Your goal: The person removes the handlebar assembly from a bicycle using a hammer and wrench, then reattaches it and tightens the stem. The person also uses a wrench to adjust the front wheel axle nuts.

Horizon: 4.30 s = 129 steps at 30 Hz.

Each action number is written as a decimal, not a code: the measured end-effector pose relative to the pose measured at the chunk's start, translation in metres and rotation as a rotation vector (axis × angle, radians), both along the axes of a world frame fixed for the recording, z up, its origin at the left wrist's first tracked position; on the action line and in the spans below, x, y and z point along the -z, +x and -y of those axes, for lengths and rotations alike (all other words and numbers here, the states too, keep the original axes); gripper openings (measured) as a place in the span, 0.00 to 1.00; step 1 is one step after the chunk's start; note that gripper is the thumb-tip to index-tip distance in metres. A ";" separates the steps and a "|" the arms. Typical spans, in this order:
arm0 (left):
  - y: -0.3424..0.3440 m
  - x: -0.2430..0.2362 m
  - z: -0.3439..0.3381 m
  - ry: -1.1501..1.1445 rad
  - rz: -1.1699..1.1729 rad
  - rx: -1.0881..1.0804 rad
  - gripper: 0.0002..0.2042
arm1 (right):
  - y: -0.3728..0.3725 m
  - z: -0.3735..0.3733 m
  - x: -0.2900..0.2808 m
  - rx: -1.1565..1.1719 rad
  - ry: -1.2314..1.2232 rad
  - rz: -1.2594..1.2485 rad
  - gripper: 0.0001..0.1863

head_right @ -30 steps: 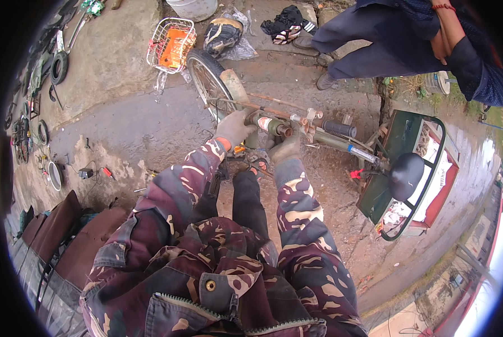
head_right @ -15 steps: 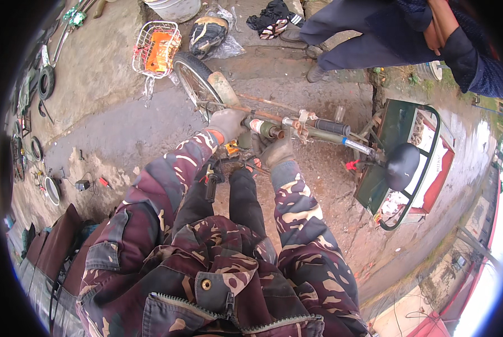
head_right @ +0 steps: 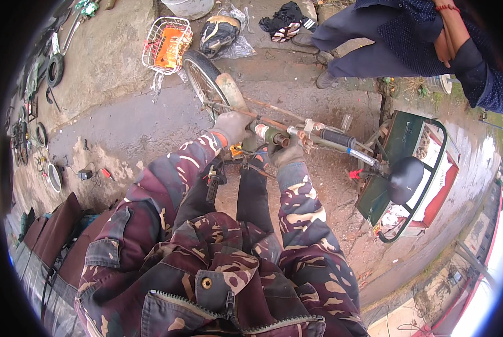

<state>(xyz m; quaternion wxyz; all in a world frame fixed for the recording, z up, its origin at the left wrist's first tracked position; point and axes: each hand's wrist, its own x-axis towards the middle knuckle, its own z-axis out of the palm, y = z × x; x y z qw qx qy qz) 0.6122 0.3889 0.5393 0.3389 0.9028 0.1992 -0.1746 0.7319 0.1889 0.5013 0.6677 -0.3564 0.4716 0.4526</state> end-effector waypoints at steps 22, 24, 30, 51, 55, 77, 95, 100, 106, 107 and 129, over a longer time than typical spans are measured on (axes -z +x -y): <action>0.001 0.006 0.002 0.052 0.083 0.009 0.17 | -0.031 -0.017 0.034 0.269 0.124 0.059 0.38; 0.000 0.009 0.003 0.044 0.077 0.007 0.17 | -0.026 -0.024 0.045 0.224 0.134 0.061 0.38; -0.001 0.009 0.003 0.021 0.011 0.009 0.20 | -0.020 -0.034 0.052 0.125 0.116 0.087 0.37; -0.003 0.012 -0.001 0.020 -0.020 0.048 0.22 | -0.012 -0.033 0.043 -0.040 0.047 0.114 0.33; -0.003 0.010 -0.002 0.001 -0.008 0.043 0.22 | -0.011 -0.033 0.042 -0.050 0.045 0.118 0.32; -0.012 0.028 -0.010 0.100 0.037 0.019 0.19 | -0.003 -0.033 0.037 -0.127 0.065 0.187 0.29; -0.003 0.030 0.006 0.297 0.211 0.110 0.15 | 0.011 0.008 0.048 -0.807 0.262 0.520 0.26; -0.007 0.028 0.008 0.261 0.253 0.091 0.15 | 0.016 0.017 0.058 -1.022 0.317 0.629 0.25; -0.010 0.030 0.014 0.265 0.248 0.075 0.12 | 0.006 0.019 0.056 -0.825 0.301 0.521 0.24; -0.010 0.031 0.015 0.260 0.256 0.068 0.12 | 0.005 0.019 0.055 -0.772 0.295 0.491 0.24; -0.001 0.033 0.024 0.294 0.142 -0.004 0.13 | -0.019 -0.017 -0.042 0.148 0.061 -0.001 0.27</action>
